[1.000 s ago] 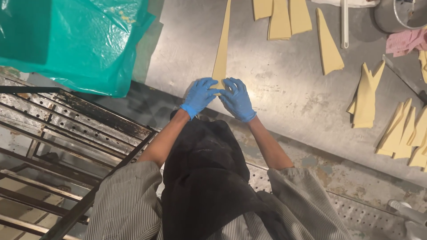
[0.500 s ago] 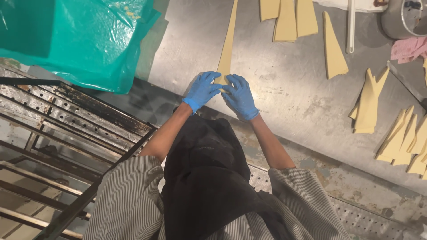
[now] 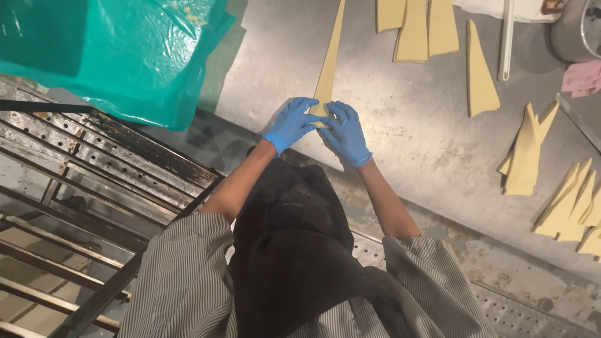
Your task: Rolling triangular pieces of dough into croissant shapes and placing them in a tray.
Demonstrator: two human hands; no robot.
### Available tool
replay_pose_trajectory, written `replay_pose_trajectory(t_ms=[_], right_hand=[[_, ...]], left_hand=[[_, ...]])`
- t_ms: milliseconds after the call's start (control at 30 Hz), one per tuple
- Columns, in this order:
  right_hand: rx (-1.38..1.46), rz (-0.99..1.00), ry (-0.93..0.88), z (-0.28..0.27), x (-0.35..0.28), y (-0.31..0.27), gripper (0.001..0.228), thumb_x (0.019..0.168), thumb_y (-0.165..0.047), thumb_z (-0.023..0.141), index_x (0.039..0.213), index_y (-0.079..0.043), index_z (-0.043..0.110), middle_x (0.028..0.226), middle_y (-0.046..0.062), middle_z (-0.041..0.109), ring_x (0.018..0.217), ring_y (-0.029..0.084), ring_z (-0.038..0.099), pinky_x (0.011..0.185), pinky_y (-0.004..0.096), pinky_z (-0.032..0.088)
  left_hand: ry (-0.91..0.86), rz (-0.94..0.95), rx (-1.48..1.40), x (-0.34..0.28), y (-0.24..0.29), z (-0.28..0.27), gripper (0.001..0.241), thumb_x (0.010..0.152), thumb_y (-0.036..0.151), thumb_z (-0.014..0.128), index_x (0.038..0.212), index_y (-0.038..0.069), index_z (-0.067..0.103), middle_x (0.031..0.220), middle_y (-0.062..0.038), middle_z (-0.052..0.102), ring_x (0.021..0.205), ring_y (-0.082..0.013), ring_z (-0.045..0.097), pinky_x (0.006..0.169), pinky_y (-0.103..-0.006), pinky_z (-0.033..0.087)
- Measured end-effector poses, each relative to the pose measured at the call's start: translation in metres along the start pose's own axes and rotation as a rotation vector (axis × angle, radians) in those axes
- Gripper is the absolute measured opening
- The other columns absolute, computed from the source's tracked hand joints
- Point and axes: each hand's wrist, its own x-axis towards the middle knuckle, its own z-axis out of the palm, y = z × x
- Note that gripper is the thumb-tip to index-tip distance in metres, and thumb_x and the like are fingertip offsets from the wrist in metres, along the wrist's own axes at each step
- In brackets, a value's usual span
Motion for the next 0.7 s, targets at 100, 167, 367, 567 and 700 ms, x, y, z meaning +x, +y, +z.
replay_pose_trajectory(t_ms=[100,167,367,567,700], right_hand=[[-0.007,0.001,-0.007,0.003,-0.005,0.005,0.039,0.087,-0.024,0.083,0.12,-0.009,0.071,0.141,0.016,0.058,0.134,0.041,0.048,0.112,0.051,0.039],[-0.06,-0.009,-0.023,0.008,-0.005,0.012,0.034,0.087,-0.023,0.083,0.117,-0.013,0.071,0.142,0.014,0.059,0.137,0.039,0.048,0.114,0.05,0.039],[0.022,-0.007,0.006,-0.002,0.004,0.008,0.042,0.087,-0.026,0.084,0.122,-0.008,0.069,0.141,0.016,0.058,0.135,0.039,0.049,0.113,0.05,0.039],[-0.041,-0.023,0.009,0.001,0.006,0.015,0.036,0.088,-0.021,0.084,0.119,-0.011,0.07,0.142,0.013,0.059,0.137,0.037,0.05,0.115,0.048,0.041],[0.013,-0.018,0.031,0.001,0.008,0.017,0.042,0.084,-0.025,0.087,0.119,-0.008,0.069,0.14,0.015,0.058,0.133,0.039,0.05,0.111,0.05,0.041]], left_hand=[[-0.052,-0.09,-0.102,-0.001,0.002,0.002,0.023,0.086,0.024,0.078,0.109,0.024,0.08,0.14,-0.001,0.056,0.129,-0.0257,0.05,0.104,-0.0408,0.045],[-0.024,-0.05,-0.065,0.002,0.004,-0.004,0.02,0.086,0.024,0.079,0.106,0.02,0.079,0.142,0.0,0.056,0.13,-0.0253,0.05,0.105,-0.0411,0.044],[-0.079,-0.079,-0.081,0.007,-0.006,0.001,0.019,0.089,0.026,0.077,0.107,0.02,0.078,0.142,0.0,0.057,0.128,-0.0244,0.051,0.105,-0.0407,0.045],[-0.07,0.004,-0.014,0.011,-0.015,0.007,0.028,0.085,0.025,0.079,0.112,0.017,0.078,0.14,-0.003,0.057,0.127,-0.0273,0.051,0.103,-0.0428,0.044],[-0.049,0.024,-0.028,0.016,-0.017,0.01,0.022,0.087,0.025,0.079,0.107,0.018,0.079,0.139,-0.003,0.059,0.126,-0.0267,0.051,0.106,-0.043,0.044]])
